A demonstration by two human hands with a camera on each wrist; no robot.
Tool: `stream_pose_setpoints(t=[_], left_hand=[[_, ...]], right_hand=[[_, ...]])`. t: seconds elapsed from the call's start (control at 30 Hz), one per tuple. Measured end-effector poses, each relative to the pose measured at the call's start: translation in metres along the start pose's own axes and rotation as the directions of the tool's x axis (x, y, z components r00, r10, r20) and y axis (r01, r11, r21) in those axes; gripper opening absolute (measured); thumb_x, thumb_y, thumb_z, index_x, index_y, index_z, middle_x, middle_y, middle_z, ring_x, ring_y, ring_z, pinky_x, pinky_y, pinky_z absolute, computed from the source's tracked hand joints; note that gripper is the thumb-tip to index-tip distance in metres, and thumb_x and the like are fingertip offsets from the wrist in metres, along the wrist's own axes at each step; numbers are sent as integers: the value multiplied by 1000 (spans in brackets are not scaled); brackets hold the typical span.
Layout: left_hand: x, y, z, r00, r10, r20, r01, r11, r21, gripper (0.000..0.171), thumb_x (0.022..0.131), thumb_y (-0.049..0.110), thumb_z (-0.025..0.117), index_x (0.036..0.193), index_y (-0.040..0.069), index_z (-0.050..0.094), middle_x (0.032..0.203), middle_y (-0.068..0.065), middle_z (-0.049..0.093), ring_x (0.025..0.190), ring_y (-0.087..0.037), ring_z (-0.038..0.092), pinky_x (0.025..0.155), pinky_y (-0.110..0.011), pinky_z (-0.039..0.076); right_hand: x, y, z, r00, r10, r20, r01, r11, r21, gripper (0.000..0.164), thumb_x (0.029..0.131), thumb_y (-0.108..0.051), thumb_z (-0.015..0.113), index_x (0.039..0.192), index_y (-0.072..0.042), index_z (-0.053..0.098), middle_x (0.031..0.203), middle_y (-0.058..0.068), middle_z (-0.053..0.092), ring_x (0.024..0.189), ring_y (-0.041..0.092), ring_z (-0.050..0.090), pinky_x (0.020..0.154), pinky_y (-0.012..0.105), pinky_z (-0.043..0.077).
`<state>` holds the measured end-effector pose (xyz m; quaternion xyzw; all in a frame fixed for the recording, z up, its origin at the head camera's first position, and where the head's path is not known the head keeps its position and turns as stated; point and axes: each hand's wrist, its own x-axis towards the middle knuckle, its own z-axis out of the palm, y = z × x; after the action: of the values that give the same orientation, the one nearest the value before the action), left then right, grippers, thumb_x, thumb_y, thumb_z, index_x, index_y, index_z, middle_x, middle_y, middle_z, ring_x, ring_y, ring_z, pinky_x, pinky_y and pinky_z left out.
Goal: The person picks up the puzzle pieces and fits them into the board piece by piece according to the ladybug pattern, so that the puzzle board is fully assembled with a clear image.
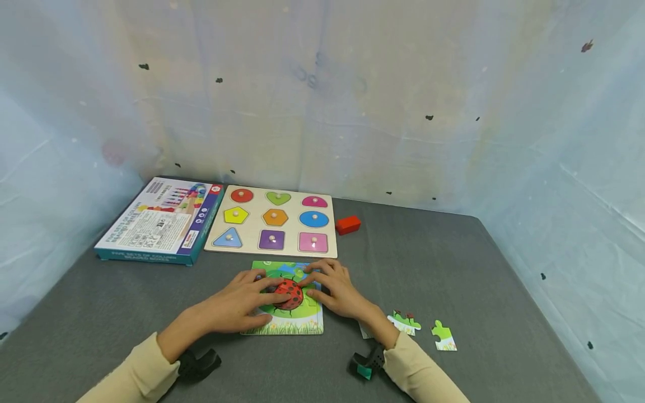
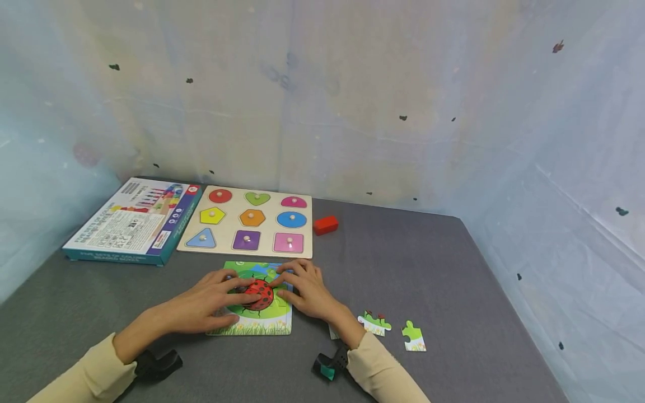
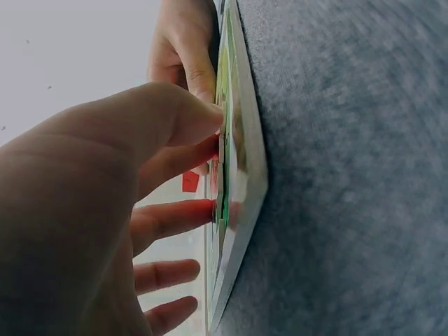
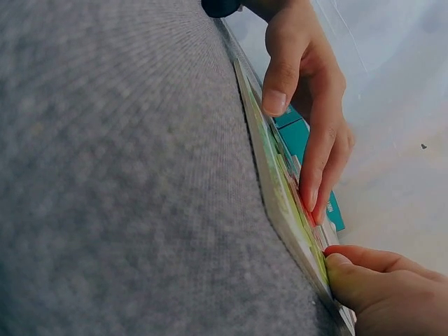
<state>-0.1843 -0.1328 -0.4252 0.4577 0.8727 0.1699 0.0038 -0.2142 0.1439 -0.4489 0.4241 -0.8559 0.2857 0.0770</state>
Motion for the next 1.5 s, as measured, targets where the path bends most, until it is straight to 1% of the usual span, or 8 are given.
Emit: stream_pose_setpoints(t=[0.2,0.43,0.57,0.7,0.9,1.2,1.33,1.5], left_hand=[[-3,0,-7,1000,-6,28,5,1000,26,49,90,33,60,137,29,48,143,-7,42,116,-29,40,94,-59,30],[-8,-15,-15,1000,-24,17,27,984,-178,46,87,19,66,130,13,53,137,-15,41,120,-30,45,90,-49,43],[-11,-23,-14,999,-41,9,42,974,-224,39,86,18,67,124,12,57,132,-12,45,120,-27,43,93,-47,42],[-14,-25,-12,999,-50,18,52,968,-247,42,86,27,68,124,16,58,137,-12,40,124,-29,35,94,-51,38],[-17,-27,-13,996,-65,65,82,948,-306,68,76,51,71,132,18,52,143,-11,31,128,-30,28,95,-53,36],[-17,-28,-12,994,-69,82,93,935,-343,70,73,53,72,132,19,52,145,-9,29,129,-30,25,96,-54,34],[-17,-27,-12,993,-71,94,100,929,-357,70,74,53,72,133,20,51,145,-9,28,129,-30,25,96,-55,34],[-18,-26,-13,992,-78,97,107,929,-354,70,74,52,72,132,20,51,145,-9,28,130,-30,26,96,-55,35]], right_hand=[[-1,-1,0,1000,10,17,-10,1000,7,17,91,-17,60,108,-17,66,129,11,50,127,31,29,91,55,25],[0,-2,-1,1000,2,19,-3,1000,20,19,91,-16,60,109,-17,64,129,11,49,127,33,29,91,56,25],[0,-2,-1,1000,16,24,-16,1000,26,20,92,-17,59,111,-17,64,128,10,49,127,32,29,92,56,25],[-1,-2,-1,999,33,34,-34,999,24,20,93,-19,58,112,-18,64,128,10,48,128,29,28,93,54,25],[-1,-3,-2,998,35,48,-35,999,1,20,93,-21,58,113,-20,63,128,10,47,127,29,29,91,53,26],[0,-8,-6,995,25,95,-14,994,-106,21,96,-20,53,116,-20,59,129,10,45,125,30,32,92,56,29],[-4,-9,-14,986,-4,166,19,995,-95,34,96,-27,53,128,-19,52,134,11,42,128,29,31,96,56,28],[-17,-8,-34,979,-10,204,8,1000,14,69,85,-41,65,143,-18,35,145,11,31,134,23,27,102,51,30]])
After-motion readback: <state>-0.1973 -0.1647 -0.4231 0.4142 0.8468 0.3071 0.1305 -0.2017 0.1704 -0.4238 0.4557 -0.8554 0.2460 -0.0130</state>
